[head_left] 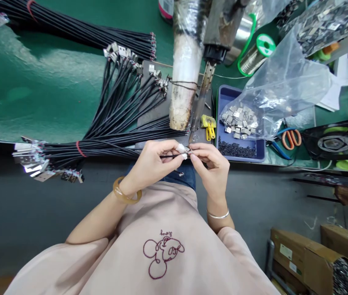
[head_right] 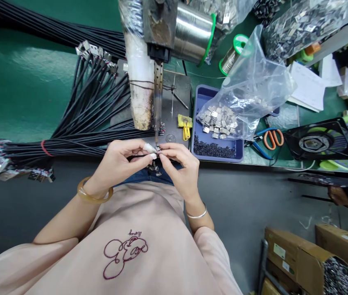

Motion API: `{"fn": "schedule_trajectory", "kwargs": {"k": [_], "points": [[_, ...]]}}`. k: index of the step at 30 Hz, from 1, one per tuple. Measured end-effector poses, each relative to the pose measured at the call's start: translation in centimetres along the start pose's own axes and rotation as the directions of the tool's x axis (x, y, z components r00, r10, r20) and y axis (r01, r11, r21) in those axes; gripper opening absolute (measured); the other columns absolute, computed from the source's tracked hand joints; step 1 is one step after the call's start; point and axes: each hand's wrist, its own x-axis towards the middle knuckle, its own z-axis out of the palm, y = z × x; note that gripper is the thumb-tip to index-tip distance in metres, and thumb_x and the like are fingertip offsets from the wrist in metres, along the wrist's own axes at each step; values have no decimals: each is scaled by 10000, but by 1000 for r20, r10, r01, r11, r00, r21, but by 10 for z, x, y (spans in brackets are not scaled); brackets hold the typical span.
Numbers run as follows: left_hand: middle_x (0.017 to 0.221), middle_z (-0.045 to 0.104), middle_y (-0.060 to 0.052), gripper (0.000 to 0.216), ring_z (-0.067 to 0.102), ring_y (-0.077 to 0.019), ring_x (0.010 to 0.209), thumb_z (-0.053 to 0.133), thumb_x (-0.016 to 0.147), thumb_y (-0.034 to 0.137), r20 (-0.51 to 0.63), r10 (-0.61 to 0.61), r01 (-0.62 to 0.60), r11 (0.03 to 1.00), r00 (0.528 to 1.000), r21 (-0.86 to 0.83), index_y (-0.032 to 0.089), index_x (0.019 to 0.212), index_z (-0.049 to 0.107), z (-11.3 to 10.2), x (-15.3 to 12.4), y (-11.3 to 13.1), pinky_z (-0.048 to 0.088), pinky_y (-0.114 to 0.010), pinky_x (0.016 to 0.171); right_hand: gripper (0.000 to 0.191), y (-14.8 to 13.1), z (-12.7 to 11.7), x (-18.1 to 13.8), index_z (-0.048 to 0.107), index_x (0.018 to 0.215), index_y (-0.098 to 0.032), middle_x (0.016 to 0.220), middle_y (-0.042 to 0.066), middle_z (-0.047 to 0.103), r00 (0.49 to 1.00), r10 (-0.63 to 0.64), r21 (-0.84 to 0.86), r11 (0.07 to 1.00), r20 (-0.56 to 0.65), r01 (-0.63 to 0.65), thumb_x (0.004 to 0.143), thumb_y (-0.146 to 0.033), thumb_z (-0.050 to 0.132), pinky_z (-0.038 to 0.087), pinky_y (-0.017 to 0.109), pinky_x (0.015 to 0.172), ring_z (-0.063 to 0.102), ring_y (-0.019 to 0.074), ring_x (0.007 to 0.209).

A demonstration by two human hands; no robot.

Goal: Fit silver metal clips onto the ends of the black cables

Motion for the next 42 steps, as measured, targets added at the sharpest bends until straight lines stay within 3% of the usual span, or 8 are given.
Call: {"fn": "schedule_trajectory", "kwargs": {"k": [6,12,17,20,23,30,35,42], "points": [[738,724,-46,119,611,-112,627,679,853,215,20,39,-39,999,999,17,120,811,735,-1,0,-1,485,-191,561,85,-1,0,-1,744,932,-259,1064,27,774,999,-44,-88,995,2,44,927,-223,668,653,308,797,749,165,968],[633,666,-15,180,555,-100,561,649,886,217,167,30,-30,1000,985,-3,123,745,711,-7,2,0,438,-201,535,143,-6,3,-3,728,924,-260,1057,35,783,975,-220,-225,952,-29,208,903,-136,660,635,392,930,748,188,997],[584,649,-21,344,537,-106,555,628,936,278,278,28,-17,999,960,-41,131,630,685,-15,6,1,417,-212,532,42,3,6,-4,713,913,-236,1106,43,753,998,-40,62,997,39,37,922,-222,674,655,320,833,762,170,974],[693,701,-47,230,596,-138,645,681,902,284,246,61,-45,997,967,-68,146,748,781,-18,7,-2,458,-230,580,67,7,6,-3,700,906,-228,1144,54,734,997,39,141,989,72,-49,928,-288,679,661,312,813,772,167,937],[743,711,-57,136,617,-144,687,732,854,259,190,50,-34,996,980,-88,159,838,823,-15,5,-3,478,-232,607,41,4,4,-3,706,930,-242,1140,46,734,999,17,67,998,-29,-15,937,-262,670,658,326,849,767,172,971],[701,703,-33,117,611,-122,640,711,784,231,-45,-103,90,969,994,-229,133,726,735,3,2,2,518,-212,595,156,-6,1,-6,680,1031,-289,1083,41,770,949,-248,-232,952,-195,201,969,-186,580,660,445,884,762,222,1016],[687,682,-27,132,578,-106,603,701,769,251,-51,-149,130,953,987,-273,129,718,697,6,3,5,494,-205,566,217,-4,6,-11,674,1043,-310,1065,19,784,895,-414,-325,880,-166,347,901,-147,675,674,407,792,778,213,940],[585,551,9,110,469,-85,542,677,755,228,-84,-145,119,960,986,-252,149,681,659,8,4,6,382,-197,496,171,3,11,-10,665,1023,-296,1047,24,784,904,-387,-291,899,-179,328,920,-160,651,667,414,815,777,209,943]]}}
